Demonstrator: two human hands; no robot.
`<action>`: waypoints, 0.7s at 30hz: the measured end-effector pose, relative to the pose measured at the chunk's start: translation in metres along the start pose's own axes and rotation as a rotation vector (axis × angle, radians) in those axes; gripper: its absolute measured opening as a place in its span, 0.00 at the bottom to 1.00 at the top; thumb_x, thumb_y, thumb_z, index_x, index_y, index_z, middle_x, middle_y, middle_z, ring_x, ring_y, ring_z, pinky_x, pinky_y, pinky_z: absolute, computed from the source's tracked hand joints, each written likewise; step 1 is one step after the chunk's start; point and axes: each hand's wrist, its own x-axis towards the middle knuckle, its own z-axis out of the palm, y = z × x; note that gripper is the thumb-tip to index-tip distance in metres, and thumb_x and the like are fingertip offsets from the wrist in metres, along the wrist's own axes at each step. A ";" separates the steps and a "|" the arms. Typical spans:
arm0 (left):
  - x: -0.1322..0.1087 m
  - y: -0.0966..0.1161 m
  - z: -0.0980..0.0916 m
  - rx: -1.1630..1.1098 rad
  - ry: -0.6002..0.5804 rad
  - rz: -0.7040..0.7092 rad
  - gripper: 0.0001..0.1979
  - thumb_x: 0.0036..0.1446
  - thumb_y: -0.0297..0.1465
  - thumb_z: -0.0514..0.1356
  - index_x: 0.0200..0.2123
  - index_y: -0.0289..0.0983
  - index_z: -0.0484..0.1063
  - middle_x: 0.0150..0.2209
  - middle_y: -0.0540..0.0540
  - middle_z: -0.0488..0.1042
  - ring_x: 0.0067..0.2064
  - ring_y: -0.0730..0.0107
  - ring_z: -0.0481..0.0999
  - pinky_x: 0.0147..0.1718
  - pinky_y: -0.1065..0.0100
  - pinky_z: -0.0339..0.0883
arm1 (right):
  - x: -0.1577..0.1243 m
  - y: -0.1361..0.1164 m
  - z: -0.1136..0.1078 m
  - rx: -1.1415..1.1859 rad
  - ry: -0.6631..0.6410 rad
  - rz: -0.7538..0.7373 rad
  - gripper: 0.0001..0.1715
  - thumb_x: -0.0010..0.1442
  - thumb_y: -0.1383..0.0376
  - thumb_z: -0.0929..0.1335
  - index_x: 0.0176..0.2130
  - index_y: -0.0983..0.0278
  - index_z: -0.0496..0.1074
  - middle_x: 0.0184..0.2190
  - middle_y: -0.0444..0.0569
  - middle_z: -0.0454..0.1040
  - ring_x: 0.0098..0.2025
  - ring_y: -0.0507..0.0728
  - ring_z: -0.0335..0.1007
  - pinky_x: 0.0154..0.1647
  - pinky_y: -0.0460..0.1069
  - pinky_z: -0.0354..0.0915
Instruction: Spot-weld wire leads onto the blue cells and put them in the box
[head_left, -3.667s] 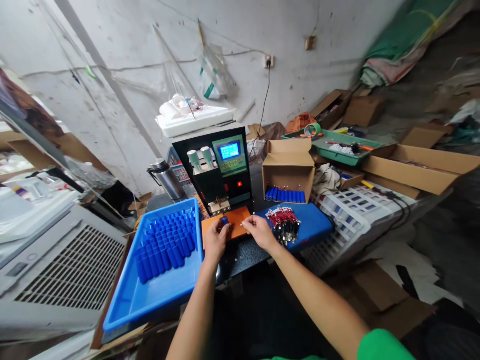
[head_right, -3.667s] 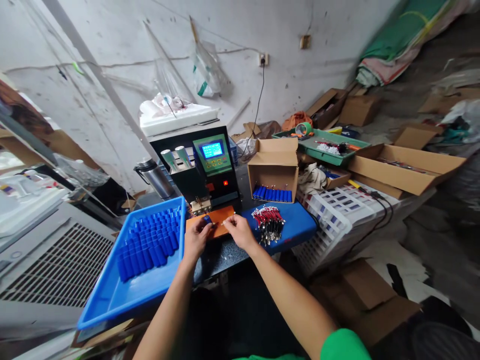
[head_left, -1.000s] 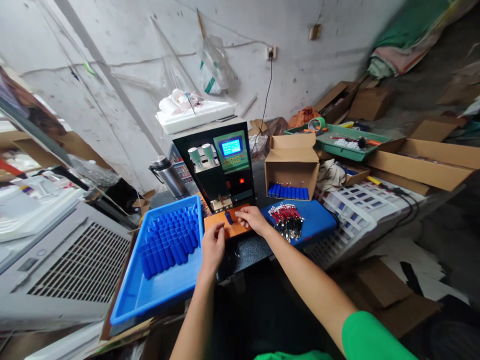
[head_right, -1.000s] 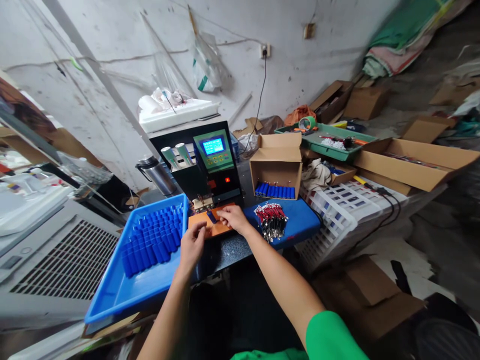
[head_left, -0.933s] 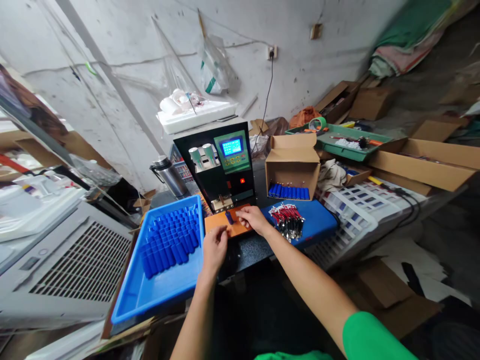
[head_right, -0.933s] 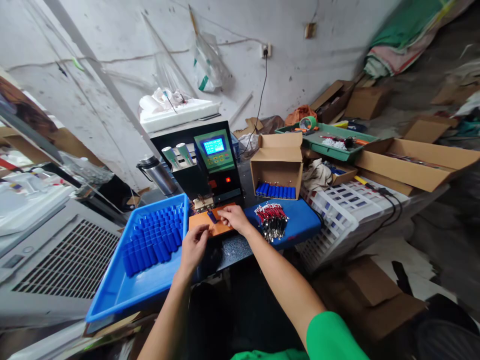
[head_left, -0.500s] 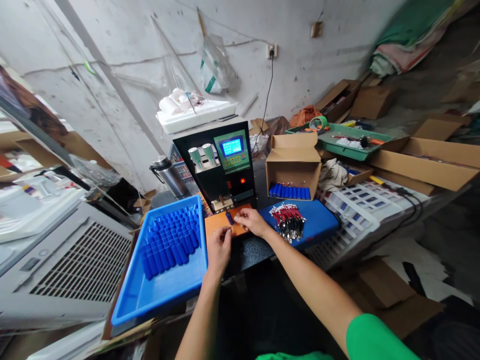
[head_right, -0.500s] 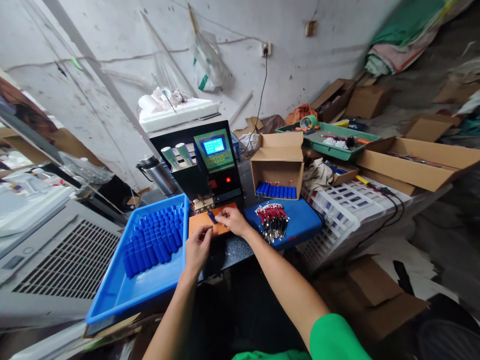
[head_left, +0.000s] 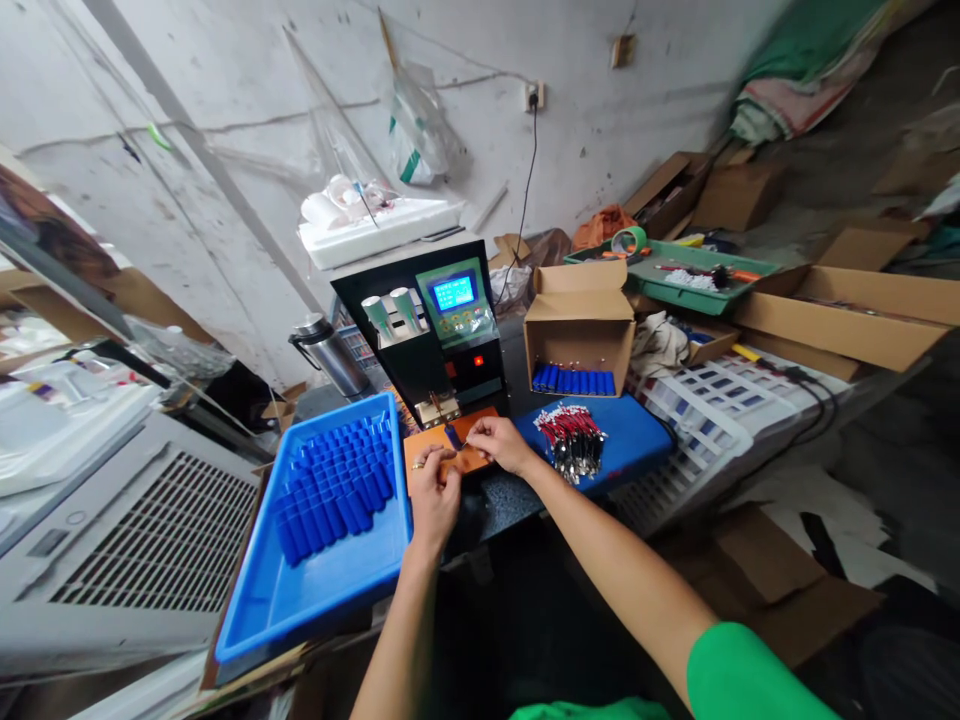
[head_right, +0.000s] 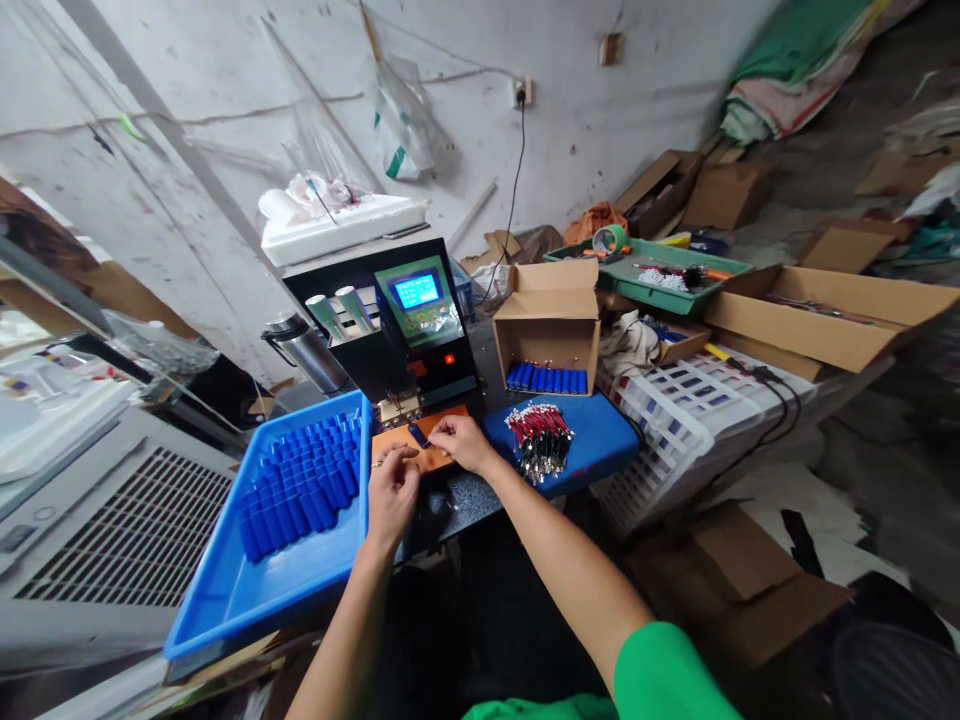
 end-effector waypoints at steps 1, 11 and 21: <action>0.001 -0.001 0.001 0.014 -0.017 0.030 0.12 0.56 0.29 0.55 0.42 0.39 0.75 0.50 0.40 0.73 0.54 0.59 0.73 0.53 0.57 0.68 | 0.000 -0.001 -0.001 0.034 0.009 0.020 0.09 0.50 0.60 0.70 0.26 0.63 0.70 0.14 0.38 0.64 0.16 0.48 0.56 0.19 0.44 0.53; 0.012 -0.011 0.009 0.089 -0.094 0.115 0.20 0.53 0.30 0.60 0.51 0.39 0.74 0.49 0.39 0.73 0.53 0.57 0.73 0.55 0.54 0.68 | 0.004 -0.002 -0.006 0.256 0.065 0.084 0.11 0.48 0.59 0.70 0.26 0.63 0.67 0.16 0.38 0.66 0.16 0.47 0.57 0.16 0.42 0.50; 0.018 -0.005 0.011 0.171 -0.174 0.138 0.18 0.59 0.32 0.57 0.52 0.41 0.74 0.44 0.42 0.75 0.38 0.63 0.75 0.42 0.62 0.69 | 0.005 -0.001 -0.006 0.162 0.047 0.046 0.09 0.48 0.60 0.69 0.26 0.64 0.68 0.15 0.38 0.66 0.15 0.47 0.55 0.17 0.43 0.51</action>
